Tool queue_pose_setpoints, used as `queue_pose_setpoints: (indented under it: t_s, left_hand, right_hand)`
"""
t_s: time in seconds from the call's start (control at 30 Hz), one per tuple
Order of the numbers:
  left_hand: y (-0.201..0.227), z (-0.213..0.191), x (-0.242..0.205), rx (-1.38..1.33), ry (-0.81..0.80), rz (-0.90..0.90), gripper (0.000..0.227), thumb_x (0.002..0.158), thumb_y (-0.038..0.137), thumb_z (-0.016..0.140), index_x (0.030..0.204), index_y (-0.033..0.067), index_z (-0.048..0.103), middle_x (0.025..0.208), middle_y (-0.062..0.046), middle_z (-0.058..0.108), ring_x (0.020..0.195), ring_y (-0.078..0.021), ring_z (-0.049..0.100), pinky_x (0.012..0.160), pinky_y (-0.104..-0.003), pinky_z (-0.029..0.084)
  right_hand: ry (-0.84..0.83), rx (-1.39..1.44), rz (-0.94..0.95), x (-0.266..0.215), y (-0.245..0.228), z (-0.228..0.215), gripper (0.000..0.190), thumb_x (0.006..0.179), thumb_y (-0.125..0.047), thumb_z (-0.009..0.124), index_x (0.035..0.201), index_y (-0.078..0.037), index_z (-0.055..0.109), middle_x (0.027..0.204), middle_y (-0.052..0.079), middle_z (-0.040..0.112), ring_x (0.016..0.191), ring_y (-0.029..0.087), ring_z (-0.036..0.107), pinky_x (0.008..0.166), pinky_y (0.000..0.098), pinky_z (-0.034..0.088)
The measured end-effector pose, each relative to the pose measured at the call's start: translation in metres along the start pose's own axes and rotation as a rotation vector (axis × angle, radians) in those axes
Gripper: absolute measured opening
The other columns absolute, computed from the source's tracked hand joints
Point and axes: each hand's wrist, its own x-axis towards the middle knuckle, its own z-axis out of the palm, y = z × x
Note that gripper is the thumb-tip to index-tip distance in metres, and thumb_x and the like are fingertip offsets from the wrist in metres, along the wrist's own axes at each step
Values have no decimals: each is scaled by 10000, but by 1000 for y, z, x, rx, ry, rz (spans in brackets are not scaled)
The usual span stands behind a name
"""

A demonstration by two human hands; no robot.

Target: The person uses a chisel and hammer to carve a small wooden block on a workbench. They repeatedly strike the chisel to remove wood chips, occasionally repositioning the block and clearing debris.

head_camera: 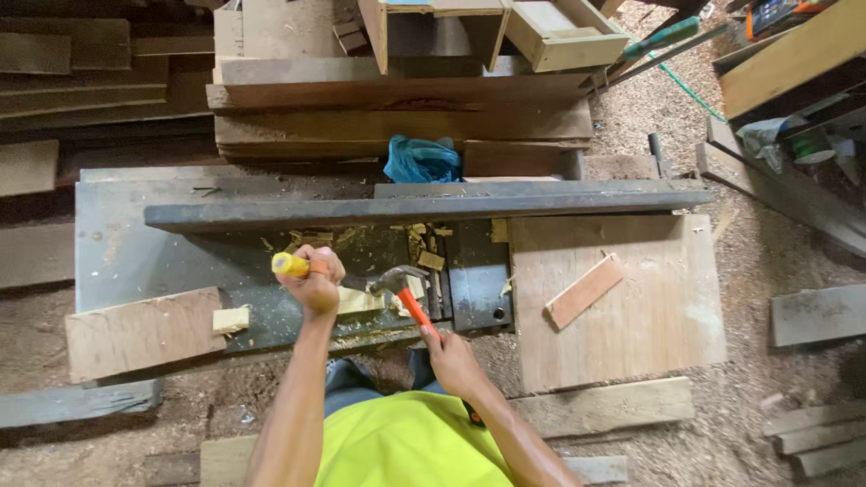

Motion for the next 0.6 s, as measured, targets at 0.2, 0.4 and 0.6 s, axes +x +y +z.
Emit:
queue_pose_setpoints:
  t_s: [0.2, 0.4, 0.6]
  left_hand:
    - [5, 0, 10, -86, 90, -41, 340, 986, -25, 490, 693, 89, 363, 513, -8, 366, 414, -95, 316, 386, -279, 225]
    - [13, 6, 20, -123, 151, -53, 350, 939, -65, 527, 672, 84, 356, 524, -1, 357, 414, -86, 303, 391, -279, 217]
    - [16, 7, 17, -126, 168, -69, 350, 938, -72, 522, 682, 87, 344, 538, 14, 344, 425, -83, 295, 392, -281, 220]
  right_hand:
    - [12, 33, 19, 0, 0, 8, 684, 1010, -569, 431, 795, 46, 640, 713, 264, 670, 727, 376, 715, 727, 518, 523]
    - [29, 43, 25, 5, 1, 1, 710, 1037, -569, 427, 808, 58, 668, 704, 235, 652, 685, 352, 653, 695, 518, 502]
    - [6, 65, 18, 4, 1, -4, 652, 1007, -563, 429, 857, 31, 652, 661, 211, 640, 641, 311, 649, 656, 494, 503]
